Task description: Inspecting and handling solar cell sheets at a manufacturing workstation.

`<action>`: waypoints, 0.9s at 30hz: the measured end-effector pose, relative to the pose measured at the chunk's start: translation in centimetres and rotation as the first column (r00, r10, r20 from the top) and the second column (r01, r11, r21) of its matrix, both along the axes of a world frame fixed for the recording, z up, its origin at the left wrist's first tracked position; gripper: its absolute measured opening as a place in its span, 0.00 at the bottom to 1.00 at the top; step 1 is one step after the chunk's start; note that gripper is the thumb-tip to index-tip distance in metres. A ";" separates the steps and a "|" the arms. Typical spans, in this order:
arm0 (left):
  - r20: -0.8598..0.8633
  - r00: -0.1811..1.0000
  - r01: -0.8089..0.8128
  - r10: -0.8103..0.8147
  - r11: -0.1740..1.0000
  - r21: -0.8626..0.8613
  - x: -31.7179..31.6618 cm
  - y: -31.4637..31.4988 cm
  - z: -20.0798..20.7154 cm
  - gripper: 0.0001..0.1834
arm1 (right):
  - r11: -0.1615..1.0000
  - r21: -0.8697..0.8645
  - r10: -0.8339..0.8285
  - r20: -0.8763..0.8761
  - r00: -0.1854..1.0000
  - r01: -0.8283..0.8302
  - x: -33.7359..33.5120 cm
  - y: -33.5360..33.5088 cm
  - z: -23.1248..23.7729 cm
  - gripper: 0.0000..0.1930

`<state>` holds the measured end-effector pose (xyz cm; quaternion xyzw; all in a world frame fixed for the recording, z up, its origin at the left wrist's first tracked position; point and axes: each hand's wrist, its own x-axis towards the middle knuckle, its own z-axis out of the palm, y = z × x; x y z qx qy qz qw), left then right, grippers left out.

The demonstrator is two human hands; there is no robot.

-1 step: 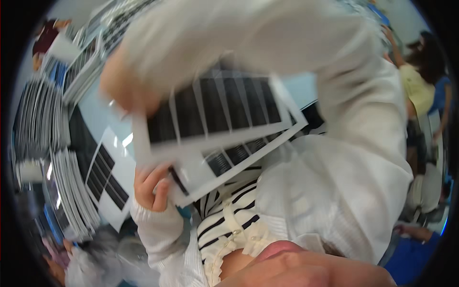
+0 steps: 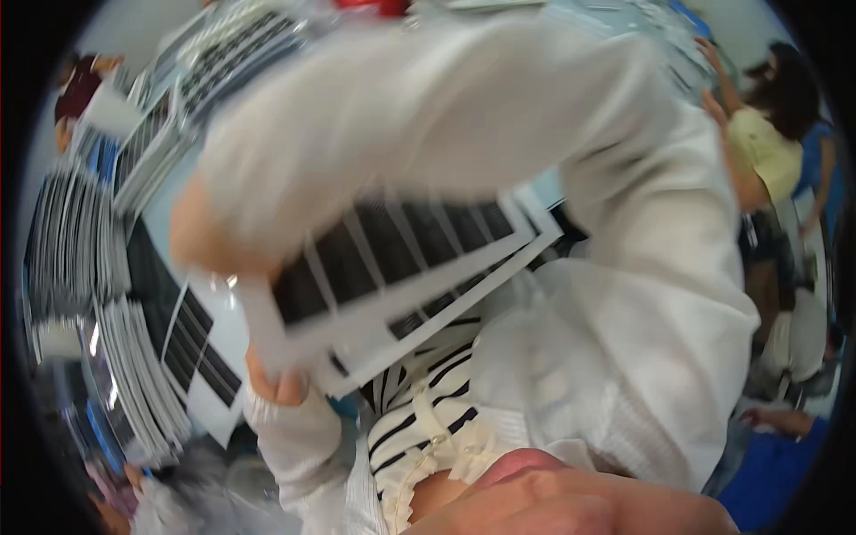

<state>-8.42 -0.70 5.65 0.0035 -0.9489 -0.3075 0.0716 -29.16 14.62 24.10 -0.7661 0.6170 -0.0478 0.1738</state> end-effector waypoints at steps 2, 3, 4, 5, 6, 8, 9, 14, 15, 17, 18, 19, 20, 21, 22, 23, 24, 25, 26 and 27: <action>-0.071 0.997 0.006 0.001 0.995 0.099 0.2 -0.4 -0.2 0.20 | 0.938 -0.067 0.338 0.384 0.859 -0.339 -0.1 -4.3 -7.2 0.07; -0.102 0.994 -0.020 0.036 0.987 0.160 1.4 -0.8 -0.9 0.21 | 0.919 -0.091 0.394 0.281 0.875 -0.385 1.0 0.9 -2.6 0.08; -0.120 0.993 0.019 0.007 0.977 0.213 0.7 -1.5 -1.0 0.21 | 0.794 -0.296 0.561 0.019 0.827 -0.532 2.8 -1.3 -5.0 0.09; -0.128 0.992 0.052 -0.018 0.961 0.271 -0.1 -2.5 -1.3 0.21 | 0.738 -0.438 0.440 -0.266 0.858 -0.514 6.3 -4.6 -9.8 0.10; -0.140 0.990 0.063 -0.018 0.943 0.327 0.0 -3.5 -1.8 0.21 | 0.766 -0.430 0.391 -0.280 0.877 -0.479 6.2 -5.5 -11.4 0.10; -0.136 0.990 0.087 -0.029 0.895 0.437 -0.5 -5.5 -2.5 0.22 | 0.687 -0.559 0.403 -0.239 0.884 -0.464 5.5 -6.6 -13.5 0.09; -0.129 0.991 0.089 -0.029 0.867 0.490 -0.8 -6.2 -2.9 0.22 | 0.637 -0.619 0.417 -0.224 0.881 -0.460 5.2 -6.9 -14.3 0.10; -0.020 1.000 0.017 -0.003 0.697 0.717 -3.3 -10.1 -3.7 0.24 | 0.298 -0.865 0.524 -0.205 0.827 -0.403 3.4 -7.3 -15.8 0.11; 0.015 0.999 -0.041 0.046 0.641 0.766 -2.5 -10.7 -4.7 0.24 | 0.654 -0.647 0.482 -0.043 0.875 -0.392 1.5 -3.0 -11.9 0.10; 0.101 0.984 -0.164 0.144 0.552 0.818 -0.9 -10.0 -3.7 0.25 | 0.850 -0.526 0.028 -0.034 0.999 -0.042 1.5 -5.0 -13.0 0.15; 0.103 0.988 -0.151 0.116 0.562 0.813 -2.1 -9.5 -3.1 0.25 | 0.847 -0.532 -0.001 -0.031 1.000 -0.015 0.5 -6.1 -14.3 0.15; 0.130 0.983 -0.179 0.128 0.551 0.815 -3.1 -8.7 -2.5 0.25 | 0.808 -0.586 -0.056 0.022 0.998 0.058 -0.5 -7.1 -15.5 0.13; 0.160 0.976 -0.215 0.147 0.535 0.817 -4.0 -8.0 -2.1 0.26 | 0.765 -0.631 -0.098 0.078 0.992 0.125 -1.1 -7.8 -16.4 0.12; 0.164 0.977 -0.213 0.138 0.537 0.816 -4.8 -7.1 -1.5 0.26 | 0.764 -0.631 -0.107 0.082 0.991 0.135 -1.2 -7.8 -16.7 0.12; 0.247 0.966 -0.258 0.077 0.357 0.898 -4.7 -5.7 0.0 0.25 | 0.862 -0.475 -0.098 0.186 0.978 0.177 -0.8 -8.0 -16.4 0.12; 0.299 0.954 -0.290 -0.035 0.158 0.944 -5.5 -5.5 0.0 0.25 | 0.932 -0.289 -0.141 0.270 0.952 0.220 -1.0 -8.0 -16.7 0.13; 0.277 0.960 -0.266 -0.032 0.188 0.945 -4.9 -6.9 -0.4 0.25 | 0.932 -0.295 -0.125 0.280 0.952 0.209 -0.3 -8.4 -16.7 0.13; 0.285 0.958 -0.277 -0.014 0.193 0.941 -4.1 -8.2 -0.9 0.25 | 0.913 -0.347 -0.104 0.309 0.945 0.214 0.5 -9.0 -16.9 0.13; 0.258 0.966 -0.252 -0.015 0.169 0.953 -4.6 -8.5 -1.1 0.24 | 0.889 -0.391 -0.105 0.331 0.938 0.238 0.7 -9.5 -17.3 0.13; 0.231 0.973 -0.227 -0.015 0.145 0.963 -4.9 -8.7 -1.3 0.23 | 0.887 -0.391 -0.110 0.334 0.936 0.244 0.8 -9.9 -17.6 0.13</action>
